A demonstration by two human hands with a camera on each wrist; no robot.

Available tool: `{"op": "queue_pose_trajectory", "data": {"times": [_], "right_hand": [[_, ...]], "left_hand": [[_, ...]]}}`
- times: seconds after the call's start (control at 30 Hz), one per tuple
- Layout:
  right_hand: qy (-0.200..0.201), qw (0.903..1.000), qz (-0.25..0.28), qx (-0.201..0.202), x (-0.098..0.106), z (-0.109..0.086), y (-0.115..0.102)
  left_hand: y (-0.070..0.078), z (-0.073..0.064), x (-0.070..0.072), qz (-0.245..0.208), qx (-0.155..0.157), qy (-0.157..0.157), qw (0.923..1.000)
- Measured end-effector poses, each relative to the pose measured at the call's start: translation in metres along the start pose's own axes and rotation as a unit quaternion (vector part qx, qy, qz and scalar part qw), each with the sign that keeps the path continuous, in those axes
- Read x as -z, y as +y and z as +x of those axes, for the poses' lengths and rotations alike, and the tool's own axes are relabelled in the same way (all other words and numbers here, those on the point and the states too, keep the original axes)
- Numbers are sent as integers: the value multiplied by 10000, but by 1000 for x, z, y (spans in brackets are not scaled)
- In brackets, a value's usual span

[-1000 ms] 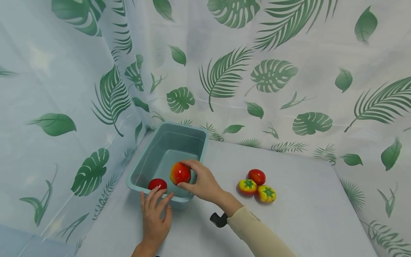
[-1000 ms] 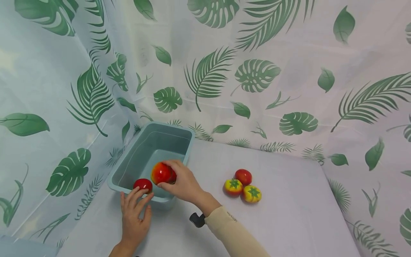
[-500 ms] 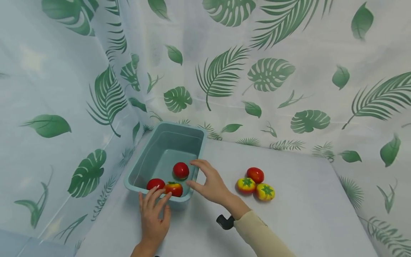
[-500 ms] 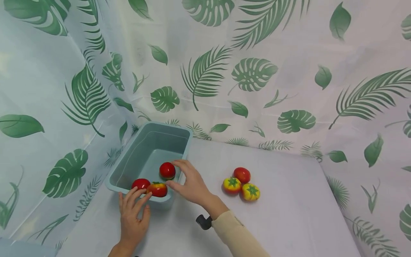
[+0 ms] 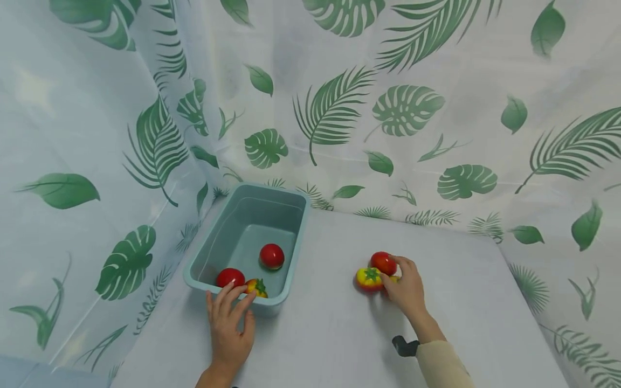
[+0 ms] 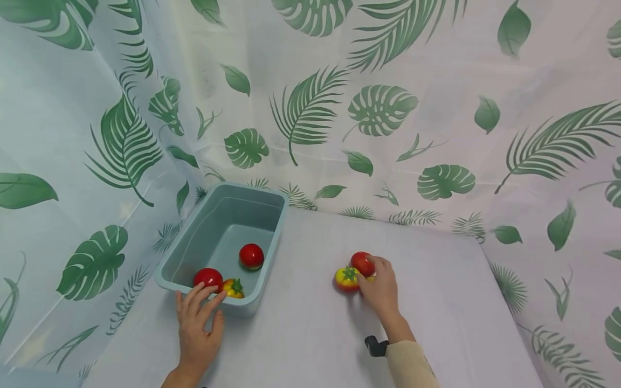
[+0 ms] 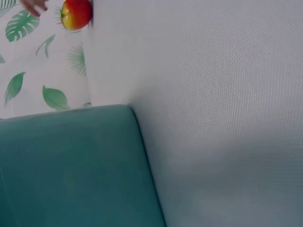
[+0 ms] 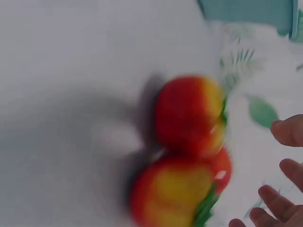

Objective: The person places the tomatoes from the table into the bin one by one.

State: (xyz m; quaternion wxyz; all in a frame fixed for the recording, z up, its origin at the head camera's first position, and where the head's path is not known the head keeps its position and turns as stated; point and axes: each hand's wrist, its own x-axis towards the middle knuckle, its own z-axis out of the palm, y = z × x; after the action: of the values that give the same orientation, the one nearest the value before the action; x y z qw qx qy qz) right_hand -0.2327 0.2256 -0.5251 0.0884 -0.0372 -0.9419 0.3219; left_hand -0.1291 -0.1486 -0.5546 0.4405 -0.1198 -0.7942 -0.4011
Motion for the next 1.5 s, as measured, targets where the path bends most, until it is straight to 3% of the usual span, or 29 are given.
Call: {"op": "queue_pose_trajectory", "data": {"times": [0.13,0.3,0.67,1.03,1.2,1.33,1.5], "right_hand": [[-348,9961,-285,-757,7,-9,33],[-711,9914,-221,-1079,-2,-17,51],[-286,9940,-122,-1049,-22,-20,50],[10,9885,125,-1507,-17,-30,50],[329,9908,187,-1301,-1,-26,38],[492,9948,195,-872,7,-17,20],[367,9976,577,-50,-2,-11,-25]], "left_hand": [[0,-1,-2,-16,16,81,10000],[-1,-2,-3,-9,49,122,9999],[-1,0,-3,2,42,145,9999],[1,1,-1,7,77,58,10000],[1,2,-2,2,44,96,9999],[0,2,-2,-12,8,106,9999],[-1,0,-2,-2,74,71,9999]]}}
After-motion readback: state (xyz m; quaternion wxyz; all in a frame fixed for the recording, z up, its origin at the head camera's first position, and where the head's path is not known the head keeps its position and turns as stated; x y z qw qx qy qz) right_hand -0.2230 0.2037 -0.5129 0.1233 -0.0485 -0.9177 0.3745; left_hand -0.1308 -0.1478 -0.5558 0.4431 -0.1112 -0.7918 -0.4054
